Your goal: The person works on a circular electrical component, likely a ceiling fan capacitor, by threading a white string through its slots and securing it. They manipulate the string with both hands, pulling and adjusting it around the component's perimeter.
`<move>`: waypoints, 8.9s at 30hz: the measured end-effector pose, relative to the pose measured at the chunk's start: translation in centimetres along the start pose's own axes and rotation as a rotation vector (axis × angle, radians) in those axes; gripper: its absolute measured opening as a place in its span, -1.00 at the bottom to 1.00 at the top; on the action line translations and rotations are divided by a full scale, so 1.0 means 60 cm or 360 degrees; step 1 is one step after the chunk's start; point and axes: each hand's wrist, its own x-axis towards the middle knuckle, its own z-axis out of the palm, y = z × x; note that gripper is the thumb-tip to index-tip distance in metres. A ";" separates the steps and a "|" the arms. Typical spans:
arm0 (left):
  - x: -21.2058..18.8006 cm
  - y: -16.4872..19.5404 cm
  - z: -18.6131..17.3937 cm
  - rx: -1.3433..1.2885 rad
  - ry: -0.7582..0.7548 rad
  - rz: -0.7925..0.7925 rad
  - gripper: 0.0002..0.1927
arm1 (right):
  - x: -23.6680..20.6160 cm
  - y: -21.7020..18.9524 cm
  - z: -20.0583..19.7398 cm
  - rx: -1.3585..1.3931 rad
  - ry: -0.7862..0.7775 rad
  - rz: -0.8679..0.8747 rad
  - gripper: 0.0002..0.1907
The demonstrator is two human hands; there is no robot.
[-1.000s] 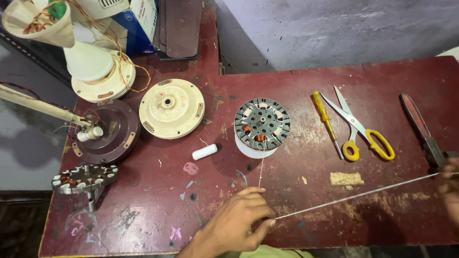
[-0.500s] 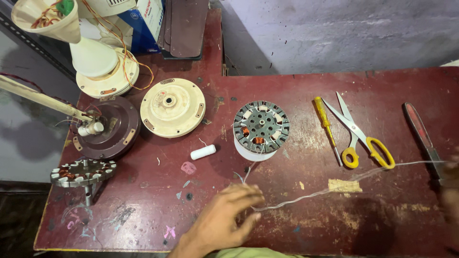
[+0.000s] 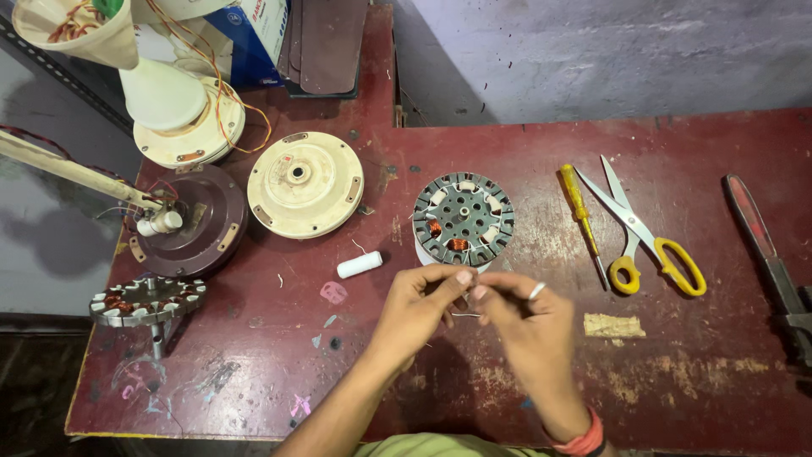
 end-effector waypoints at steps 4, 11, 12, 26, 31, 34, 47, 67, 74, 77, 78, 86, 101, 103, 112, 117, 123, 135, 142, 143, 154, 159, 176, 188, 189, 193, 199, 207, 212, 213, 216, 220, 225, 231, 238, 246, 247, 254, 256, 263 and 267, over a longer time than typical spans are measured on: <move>0.005 -0.007 -0.005 0.0019 0.0136 -0.0124 -0.77 | -0.006 0.019 0.011 0.0040 -0.0044 0.0149 -0.81; 0.011 -0.010 -0.009 -0.0189 0.0207 -0.0195 -0.78 | 0.003 0.031 0.004 0.0073 -0.0166 0.0107 -0.78; 0.009 -0.010 -0.010 -0.0307 0.0164 -0.0163 -0.75 | 0.004 0.031 0.004 0.0231 -0.0169 0.0206 -0.80; 0.011 -0.011 -0.011 0.0436 0.0374 0.0129 -0.84 | 0.014 0.023 0.009 -0.0030 -0.0325 0.0292 -0.82; 0.009 -0.013 -0.011 0.0511 0.0469 0.0089 -0.80 | -0.003 0.005 0.013 -0.0712 -0.0219 -0.0588 -0.84; 0.011 -0.016 -0.015 0.0504 0.0425 0.0071 -0.80 | -0.007 -0.001 0.014 -0.0812 -0.0173 -0.0597 -0.83; -0.003 0.031 -0.001 0.0819 0.0596 0.0064 -0.77 | -0.005 0.005 0.016 -0.0805 -0.0133 -0.0539 -0.85; 0.018 0.071 -0.011 0.0914 0.0636 0.0253 -0.80 | -0.006 -0.009 0.015 -0.0760 -0.0080 -0.0466 -0.87; 0.036 0.083 -0.014 0.0944 0.0565 0.0240 -0.75 | -0.008 -0.016 0.018 -0.0773 -0.0099 -0.0655 -0.88; 0.038 0.084 -0.014 0.0937 0.0543 0.0259 -0.74 | -0.006 -0.018 0.020 -0.0698 -0.0050 -0.0333 -0.87; 0.039 0.085 -0.014 0.0937 0.0539 0.0271 -0.74 | -0.005 -0.019 0.020 -0.0730 -0.0028 -0.0357 -0.87; 0.050 0.094 -0.004 0.1186 0.0419 0.0118 -0.71 | 0.006 -0.018 0.020 -0.0928 -0.0008 -0.0794 -0.87; 0.101 0.097 0.025 0.1697 0.0341 0.0341 -0.82 | 0.012 -0.032 0.034 -0.0996 0.0031 -0.0745 -0.85; 0.107 0.093 0.024 0.1731 0.0314 0.0350 -0.82 | 0.012 -0.032 0.033 -0.0993 0.0025 -0.0669 -0.84; 0.096 0.076 0.002 0.1417 0.0380 0.0545 -0.88 | 0.021 0.031 0.024 -0.0422 -0.0127 0.0398 -0.83; 0.080 0.068 0.003 0.1194 0.0421 0.0657 -0.92 | 0.008 0.061 -0.017 0.0338 -0.0482 0.0714 -0.70; 0.094 0.057 0.013 0.1449 0.0399 0.0849 -0.92 | 0.002 0.055 -0.018 0.0328 -0.0686 0.0916 -0.69; 0.084 0.061 -0.016 0.0777 0.0517 0.0677 -0.82 | 0.000 0.054 -0.019 0.1107 -0.0767 0.1003 -0.62; -0.057 -0.049 0.012 -0.0283 0.0127 0.0017 -0.88 | 0.013 0.066 -0.011 0.1076 -0.0613 0.0952 -0.56; -0.070 -0.059 0.010 -0.0301 0.0082 -0.0067 -0.90 | 0.015 0.070 -0.008 0.1010 -0.0605 0.0919 -0.59; -0.081 -0.038 -0.004 0.0447 0.0383 -0.0005 -0.75 | -0.028 0.079 -0.027 -0.0445 -0.0054 -0.0200 -0.82; -0.060 -0.047 0.004 0.0582 0.0336 0.0065 -0.86 | -0.107 0.135 -0.074 -0.0958 -0.0292 -0.0872 -0.84; -0.143 0.052 0.033 0.1240 -0.0831 -0.0057 -0.76 | -0.047 0.086 -0.077 -0.0249 -0.0345 0.0602 -0.71; -0.172 0.034 0.006 0.1506 -0.0817 -0.0025 -0.72 | -0.003 0.058 -0.022 0.0866 -0.0456 0.0767 -0.74; -0.167 0.040 0.003 0.1491 -0.0606 0.0142 -0.72 | -0.006 0.065 -0.027 0.0922 -0.0439 0.0753 -0.76; -0.116 0.062 -0.005 0.1581 0.0144 0.0531 -0.64 | -0.024 0.094 -0.046 0.0968 -0.0243 0.0719 -0.79; -0.033 0.072 -0.012 0.1681 0.0231 0.0896 -0.50 | -0.069 0.119 -0.021 0.0773 -0.0267 0.0516 -0.78; -0.002 0.058 -0.015 0.1682 0.0222 0.0912 -0.55 | -0.088 0.104 -0.004 0.0612 -0.0050 0.0409 -0.73; 0.008 0.055 -0.015 0.1676 0.0201 0.0898 -0.52 | -0.068 0.092 0.006 0.0428 -0.0067 0.0662 -0.75; 0.011 0.054 -0.015 0.1696 0.0197 0.0916 -0.52 | -0.067 0.092 0.010 0.0436 -0.0070 0.0669 -0.76; 0.022 0.051 -0.014 0.1709 0.0136 0.0952 -0.55 | -0.067 0.095 0.016 0.0487 -0.0150 0.0630 -0.77; 0.036 0.045 -0.015 0.1615 0.0054 0.0977 -0.62 | -0.070 0.106 0.017 0.0516 -0.0301 0.0671 -0.76; 0.042 0.037 -0.023 0.1547 0.0059 0.0936 -0.68 | -0.072 0.109 0.011 0.0195 -0.0258 0.0686 -0.77; 0.047 0.039 -0.031 0.1453 0.0084 0.0914 -0.66 | -0.092 0.097 0.022 0.0080 -0.0111 0.0263 -0.75; 0.044 0.059 -0.029 0.1684 0.0053 0.1227 -0.81 | -0.090 0.087 0.029 0.0476 0.0116 0.0178 -0.66; 0.075 0.103 -0.031 0.1993 -0.0400 0.1293 -0.81 | -0.065 0.066 0.025 0.0056 -0.0053 0.0185 -0.72; 0.078 0.105 -0.031 0.2022 -0.0396 0.1261 -0.84 | -0.063 0.067 0.029 0.0064 -0.0093 0.0165 -0.73; 0.070 0.106 -0.033 0.1760 -0.0304 0.1322 -0.89 | -0.072 0.081 0.042 -0.0114 -0.0111 0.0265 -0.75; 0.058 0.103 -0.035 0.1648 -0.0169 0.1303 -0.88 | -0.081 0.085 0.037 0.0033 0.0018 0.0218 -0.75; 0.027 0.089 -0.027 0.1573 0.0042 0.0938 -0.81 | -0.077 0.090 0.036 0.0312 0.0148 0.0248 -0.73; 0.035 0.102 -0.032 0.1771 -0.0330 0.1124 -0.70 | -0.075 0.076 0.045 0.0264 0.0084 0.0335 -0.74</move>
